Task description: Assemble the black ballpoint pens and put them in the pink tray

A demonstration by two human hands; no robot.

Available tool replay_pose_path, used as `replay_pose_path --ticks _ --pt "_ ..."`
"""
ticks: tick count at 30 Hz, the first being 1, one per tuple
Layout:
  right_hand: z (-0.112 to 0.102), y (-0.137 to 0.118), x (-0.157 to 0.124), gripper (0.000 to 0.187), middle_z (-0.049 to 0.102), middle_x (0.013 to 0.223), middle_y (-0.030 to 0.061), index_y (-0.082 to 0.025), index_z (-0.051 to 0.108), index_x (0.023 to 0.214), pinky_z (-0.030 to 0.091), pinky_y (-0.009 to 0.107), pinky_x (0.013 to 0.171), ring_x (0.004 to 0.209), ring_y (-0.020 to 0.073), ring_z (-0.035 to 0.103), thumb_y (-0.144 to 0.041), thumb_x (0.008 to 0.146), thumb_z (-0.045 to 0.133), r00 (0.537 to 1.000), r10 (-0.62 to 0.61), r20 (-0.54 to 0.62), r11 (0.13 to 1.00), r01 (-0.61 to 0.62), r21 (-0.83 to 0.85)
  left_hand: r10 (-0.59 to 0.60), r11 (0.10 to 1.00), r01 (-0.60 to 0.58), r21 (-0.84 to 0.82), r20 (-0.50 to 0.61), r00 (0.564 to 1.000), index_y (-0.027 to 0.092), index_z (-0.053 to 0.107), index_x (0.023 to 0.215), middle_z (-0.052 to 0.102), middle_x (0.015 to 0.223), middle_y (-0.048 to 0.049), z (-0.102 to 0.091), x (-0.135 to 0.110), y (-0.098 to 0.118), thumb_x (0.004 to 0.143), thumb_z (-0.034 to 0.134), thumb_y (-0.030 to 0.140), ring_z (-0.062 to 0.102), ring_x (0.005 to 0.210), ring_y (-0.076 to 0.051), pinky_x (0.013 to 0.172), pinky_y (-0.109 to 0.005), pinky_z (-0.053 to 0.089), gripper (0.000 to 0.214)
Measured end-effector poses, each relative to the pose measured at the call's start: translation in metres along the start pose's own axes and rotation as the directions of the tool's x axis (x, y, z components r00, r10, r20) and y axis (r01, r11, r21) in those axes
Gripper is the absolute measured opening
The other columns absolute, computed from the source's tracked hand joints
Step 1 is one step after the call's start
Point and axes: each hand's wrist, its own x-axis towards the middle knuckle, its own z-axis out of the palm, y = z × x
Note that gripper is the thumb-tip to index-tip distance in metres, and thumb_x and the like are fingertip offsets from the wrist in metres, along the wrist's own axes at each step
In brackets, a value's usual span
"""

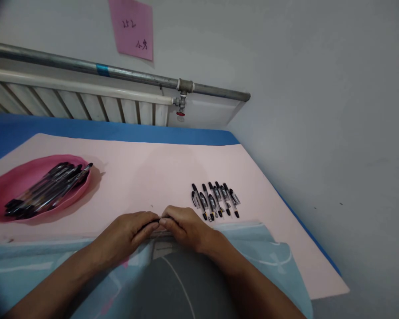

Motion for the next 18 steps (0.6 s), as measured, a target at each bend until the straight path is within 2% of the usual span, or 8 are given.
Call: replay_pose_path --ticks 8,11,14,18 --pt "0.0019 0.0018 0.0000 0.036 0.046 0.059 -0.0026 -0.016 0.046 0.066 0.034 0.020 0.053 0.055 0.0084 0.042 -0.034 0.093 0.030 0.998 0.055 0.020 0.998 -0.055 -0.023 0.028 0.999 -0.028 0.024 -0.011 1.000 0.020 0.055 0.084 0.060 0.076 0.0003 0.0006 -0.0008 0.0009 0.090 0.033 0.033 0.055 0.070 -0.013 0.064 -0.024 0.040 0.026" --pt "0.0021 0.0016 0.0004 0.032 0.049 0.062 -0.0015 -0.016 0.050 0.072 0.036 0.021 0.055 0.058 0.0091 0.045 -0.034 0.092 0.032 0.998 0.066 0.009 0.998 -0.066 0.015 0.029 0.999 -0.028 0.026 -0.026 0.999 0.020 0.055 0.084 0.060 0.077 0.0005 0.0004 -0.0008 0.0002 0.090 0.033 0.033 0.055 0.071 -0.013 0.064 -0.024 0.040 0.025" --pt "0.0018 0.0011 0.0008 0.024 0.055 0.072 0.0012 -0.016 0.052 0.086 0.037 0.021 0.059 0.064 0.0106 0.049 -0.035 0.090 0.038 1.000 0.016 -0.020 0.999 -0.015 0.041 0.006 0.999 -0.005 0.042 -0.017 1.000 0.020 0.055 0.087 0.061 0.078 0.0001 0.0000 -0.0006 -0.0006 0.091 0.033 0.033 0.056 0.072 -0.014 0.065 -0.025 0.041 0.026" --pt "0.0017 0.0004 0.0005 0.024 0.053 0.068 0.0002 -0.016 0.051 0.080 0.037 0.022 0.059 0.062 0.0101 0.048 -0.030 0.091 0.035 1.000 -0.008 -0.029 1.000 0.009 0.022 0.022 0.998 -0.022 0.056 -0.005 1.000 0.020 0.055 0.086 0.061 0.078 0.0000 0.0005 -0.0006 -0.0008 0.091 0.032 0.033 0.056 0.072 -0.014 0.065 -0.025 0.041 0.027"
